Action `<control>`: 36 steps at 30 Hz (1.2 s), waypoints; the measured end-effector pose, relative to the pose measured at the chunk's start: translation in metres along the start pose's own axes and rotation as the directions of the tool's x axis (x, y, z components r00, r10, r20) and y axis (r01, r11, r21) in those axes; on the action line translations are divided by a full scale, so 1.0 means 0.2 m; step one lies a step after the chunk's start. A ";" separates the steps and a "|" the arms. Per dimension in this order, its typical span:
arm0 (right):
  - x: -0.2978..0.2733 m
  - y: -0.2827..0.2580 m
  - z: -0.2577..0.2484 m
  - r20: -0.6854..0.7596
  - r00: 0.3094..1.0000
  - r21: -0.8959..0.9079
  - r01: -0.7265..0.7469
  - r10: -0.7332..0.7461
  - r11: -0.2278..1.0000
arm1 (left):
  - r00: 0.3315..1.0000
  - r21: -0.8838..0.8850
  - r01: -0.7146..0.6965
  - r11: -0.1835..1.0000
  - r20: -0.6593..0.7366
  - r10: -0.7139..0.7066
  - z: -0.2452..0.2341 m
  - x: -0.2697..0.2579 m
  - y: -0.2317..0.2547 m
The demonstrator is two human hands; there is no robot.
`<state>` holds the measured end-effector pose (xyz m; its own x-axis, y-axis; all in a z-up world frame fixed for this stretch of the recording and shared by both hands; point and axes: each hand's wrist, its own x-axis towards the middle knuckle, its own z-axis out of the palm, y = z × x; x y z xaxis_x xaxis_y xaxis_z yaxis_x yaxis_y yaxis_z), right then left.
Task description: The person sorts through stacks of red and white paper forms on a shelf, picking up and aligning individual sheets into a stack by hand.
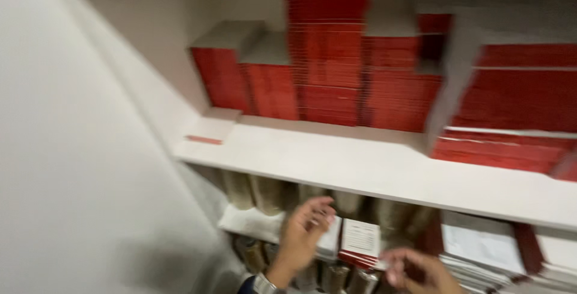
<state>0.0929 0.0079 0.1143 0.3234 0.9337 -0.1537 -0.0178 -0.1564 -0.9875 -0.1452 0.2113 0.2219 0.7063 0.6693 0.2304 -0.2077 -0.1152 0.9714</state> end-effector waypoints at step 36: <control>1.66 -1.42 1.71 0.127 0.945 -0.974 0.176 -0.300 0.143 | 0.885 0.830 0.128 0.543 -0.343 0.315 -1.18 0.25 0.35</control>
<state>-0.1176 0.4712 0.3316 0.1911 0.9705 0.1467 0.9759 -0.1718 -0.1347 -0.2844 0.4105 0.2879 0.3275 0.8076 0.4905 0.5397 -0.5860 0.6045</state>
